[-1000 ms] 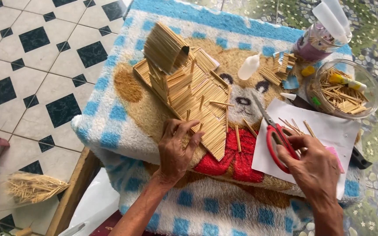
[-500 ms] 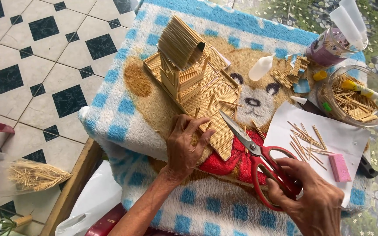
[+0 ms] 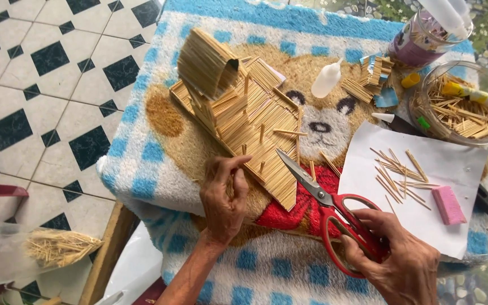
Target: The person assembles a small bamboo structure by cutting bamboo sticks with scissors, applying glue, and inserting the sticks into a pre-built frame. The person repeatedly picks up sticks, trims them, applies adhesive, and places them into the structure.
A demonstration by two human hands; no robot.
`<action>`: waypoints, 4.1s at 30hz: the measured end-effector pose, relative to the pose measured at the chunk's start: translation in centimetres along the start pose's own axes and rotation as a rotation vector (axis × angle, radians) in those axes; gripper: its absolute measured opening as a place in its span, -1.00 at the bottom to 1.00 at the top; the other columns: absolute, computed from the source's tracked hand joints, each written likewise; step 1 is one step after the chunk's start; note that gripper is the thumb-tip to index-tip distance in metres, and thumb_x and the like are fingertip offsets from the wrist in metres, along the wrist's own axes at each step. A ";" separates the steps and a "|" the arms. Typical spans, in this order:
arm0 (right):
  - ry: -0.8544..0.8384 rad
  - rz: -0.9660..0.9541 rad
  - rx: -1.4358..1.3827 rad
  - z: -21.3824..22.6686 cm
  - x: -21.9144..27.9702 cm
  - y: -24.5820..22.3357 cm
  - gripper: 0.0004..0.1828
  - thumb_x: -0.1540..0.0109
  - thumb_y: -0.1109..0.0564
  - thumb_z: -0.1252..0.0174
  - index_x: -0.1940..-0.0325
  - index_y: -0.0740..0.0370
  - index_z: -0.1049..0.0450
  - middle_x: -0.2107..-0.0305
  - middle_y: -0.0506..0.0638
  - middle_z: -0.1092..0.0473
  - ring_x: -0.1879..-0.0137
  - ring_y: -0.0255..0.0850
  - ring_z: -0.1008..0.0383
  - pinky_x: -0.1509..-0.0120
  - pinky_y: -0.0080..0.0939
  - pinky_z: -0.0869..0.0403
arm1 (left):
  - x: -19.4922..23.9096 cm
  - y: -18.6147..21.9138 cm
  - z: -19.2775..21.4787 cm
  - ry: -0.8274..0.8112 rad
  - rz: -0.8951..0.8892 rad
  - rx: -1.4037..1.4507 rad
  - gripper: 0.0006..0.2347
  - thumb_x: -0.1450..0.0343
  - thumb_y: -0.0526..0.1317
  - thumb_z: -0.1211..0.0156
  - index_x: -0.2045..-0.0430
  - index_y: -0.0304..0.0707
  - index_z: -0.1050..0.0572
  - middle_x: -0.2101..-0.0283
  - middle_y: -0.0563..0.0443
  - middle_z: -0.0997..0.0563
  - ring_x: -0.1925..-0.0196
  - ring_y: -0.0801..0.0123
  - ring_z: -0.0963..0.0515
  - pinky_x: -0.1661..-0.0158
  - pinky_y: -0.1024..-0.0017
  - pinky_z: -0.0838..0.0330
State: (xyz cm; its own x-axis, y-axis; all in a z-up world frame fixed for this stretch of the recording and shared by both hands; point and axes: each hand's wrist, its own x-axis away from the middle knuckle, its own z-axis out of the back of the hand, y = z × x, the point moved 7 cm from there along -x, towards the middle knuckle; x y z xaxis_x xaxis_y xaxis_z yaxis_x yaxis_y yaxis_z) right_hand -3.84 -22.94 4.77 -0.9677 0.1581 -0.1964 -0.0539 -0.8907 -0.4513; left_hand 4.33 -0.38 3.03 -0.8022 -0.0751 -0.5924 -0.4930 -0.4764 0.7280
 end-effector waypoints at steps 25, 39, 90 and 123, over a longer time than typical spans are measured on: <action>0.016 0.123 0.003 -0.6 -1.2 -2.1 -0.60 0.18 0.00 -0.21 0.26 0.01 -0.40 0.48 -0.22 -0.43 0.46 -0.48 -0.43 0.29 -0.51 -0.35 | -0.4 -0.4 -1.0 -0.062 0.073 -0.074 -0.83 -0.24 -0.10 -0.04 0.43 -0.12 -0.43 0.49 0.14 -0.25 0.37 0.45 -0.26 0.34 0.58 -0.26; 0.061 0.175 0.057 -0.3 -1.2 -2.8 -0.57 0.16 0.05 -0.20 0.22 0.06 -0.39 0.47 -0.14 -0.43 0.43 -0.42 -0.42 0.28 -0.46 -0.34 | -0.8 0.0 -0.9 -0.038 0.063 -0.094 -0.89 -0.24 -0.16 -0.07 0.50 -0.14 -0.43 0.49 0.13 -0.24 0.42 0.46 -0.30 0.42 0.60 -0.32; 0.263 0.084 0.480 -0.8 -4.3 0.2 -0.57 -0.06 -0.19 -0.15 0.09 0.03 -0.42 0.29 -0.01 -0.33 0.18 -0.11 -0.23 0.24 -0.22 -0.24 | -0.2 -0.5 -1.2 -0.052 0.064 -0.120 -0.91 -0.24 -0.15 -0.07 0.51 -0.08 -0.43 0.45 0.14 -0.25 0.41 0.47 -0.33 0.46 0.57 -0.33; 0.180 0.319 -0.439 -4.9 -7.3 -10.8 -0.95 0.00 0.17 -0.19 0.46 0.11 -0.47 0.63 -0.04 -0.36 0.45 -0.27 -0.26 0.49 -0.43 -0.30 | 0.0 -1.2 1.5 0.129 0.118 0.108 -0.92 -0.28 -0.27 -0.05 0.47 -0.20 -0.48 0.57 0.08 -0.32 0.50 0.42 -0.37 0.45 0.51 -0.38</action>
State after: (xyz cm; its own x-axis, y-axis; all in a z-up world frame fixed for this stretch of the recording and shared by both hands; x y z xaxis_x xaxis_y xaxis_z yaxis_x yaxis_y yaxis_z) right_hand 5.00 -12.40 6.83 -0.8601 0.0142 -0.5100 0.3788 -0.6519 -0.6569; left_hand 4.45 1.46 2.70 -0.8101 -0.2393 -0.5352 -0.4373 -0.3615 0.8235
